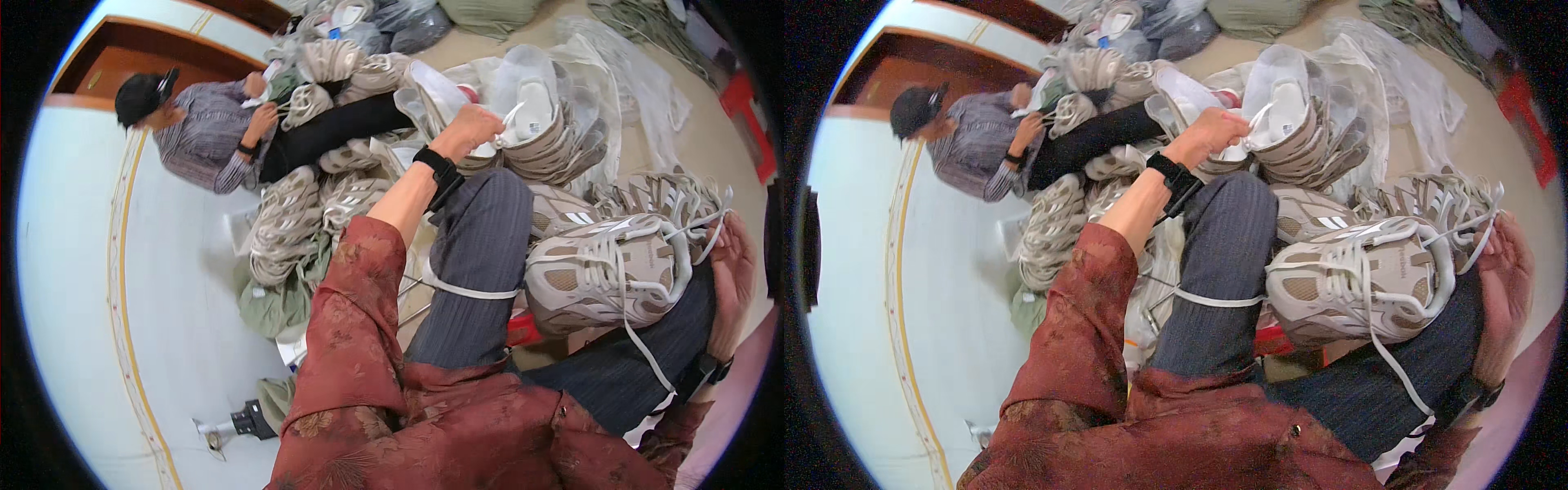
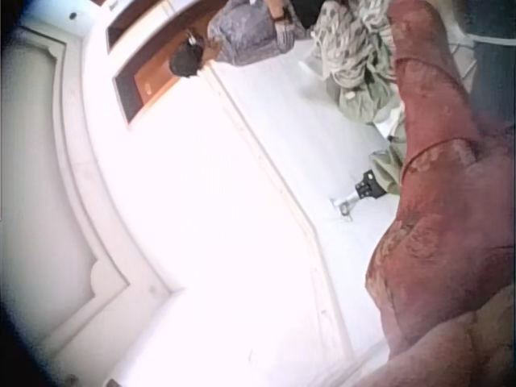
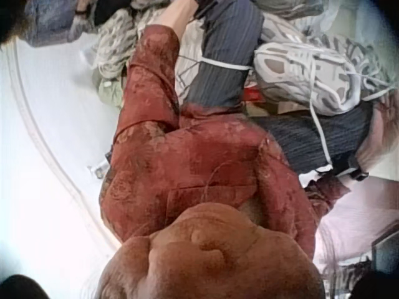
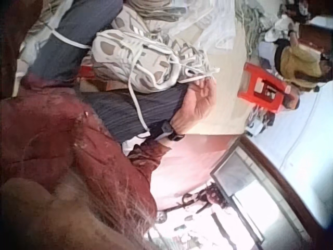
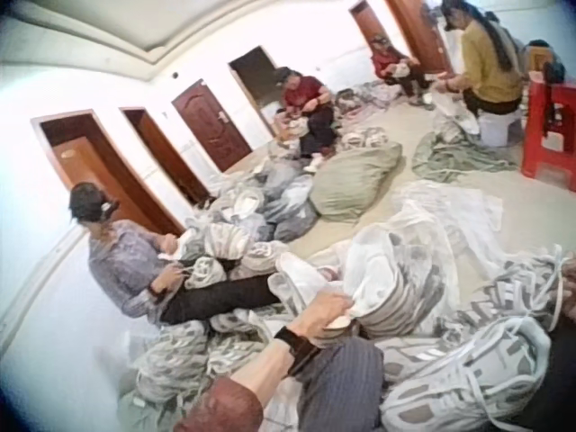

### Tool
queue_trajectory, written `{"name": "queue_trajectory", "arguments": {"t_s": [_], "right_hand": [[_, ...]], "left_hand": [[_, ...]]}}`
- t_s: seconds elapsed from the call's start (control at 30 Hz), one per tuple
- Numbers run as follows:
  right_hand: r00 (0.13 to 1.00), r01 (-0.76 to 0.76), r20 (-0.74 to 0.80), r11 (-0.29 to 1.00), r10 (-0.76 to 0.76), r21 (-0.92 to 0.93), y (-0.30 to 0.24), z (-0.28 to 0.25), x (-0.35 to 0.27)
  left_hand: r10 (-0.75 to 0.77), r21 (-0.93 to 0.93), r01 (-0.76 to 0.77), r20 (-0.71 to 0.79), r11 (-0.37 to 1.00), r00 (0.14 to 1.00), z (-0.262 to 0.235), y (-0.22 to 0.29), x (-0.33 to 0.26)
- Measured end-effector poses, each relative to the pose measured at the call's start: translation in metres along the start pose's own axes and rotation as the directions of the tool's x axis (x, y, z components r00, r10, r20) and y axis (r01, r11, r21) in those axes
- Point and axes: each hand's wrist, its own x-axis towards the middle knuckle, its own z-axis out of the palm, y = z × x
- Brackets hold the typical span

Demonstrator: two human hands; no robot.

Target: The recorder is lacing a pair of white and beige sneakers in a shoe manufacturing environment.

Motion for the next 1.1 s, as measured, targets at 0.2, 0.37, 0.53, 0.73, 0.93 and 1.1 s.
{"name": "queue_trajectory", "arguments": {"t_s": [0.2,0.37,0.53,0.73,0.93,1.1], "right_hand": [[0.893,-0.14,0.427,0.989,0.144,-0.041,-0.015,-0.046,0.044],[0.976,0.173,0.194,0.903,-0.102,-0.394,0.01,0.021,-0.023],[0.881,0.456,0.435,0.576,-0.186,-0.678,0.015,0.015,-0.046],[0.872,0.462,0.453,0.619,-0.186,-0.635,0.013,-0.006,-0.045],[0.865,0.502,0.422,0.479,-0.272,-0.72,0.041,0.006,-0.043],[0.845,0.523,0.459,0.611,-0.276,-0.594,0.051,-0.037,0.006]], "left_hand": [[0.052,-0.286,-0.115,-0.218,0.951,0.975,-0.033,0.009,-0.047],[-0.228,-0.643,-0.013,-0.289,0.766,0.93,-0.048,0.064,-0.099],[-0.223,-0.682,-0.103,-0.373,0.724,0.901,-0.053,0.052,-0.13],[-0.231,-0.72,-0.145,-0.397,0.679,0.888,-0.063,0.058,-0.144],[-0.02,-0.574,-0.299,-0.482,0.762,0.876,-0.13,0.016,-0.176],[-0.116,-0.692,-0.331,-0.514,0.641,0.85,-0.184,0.052,-0.202]]}}
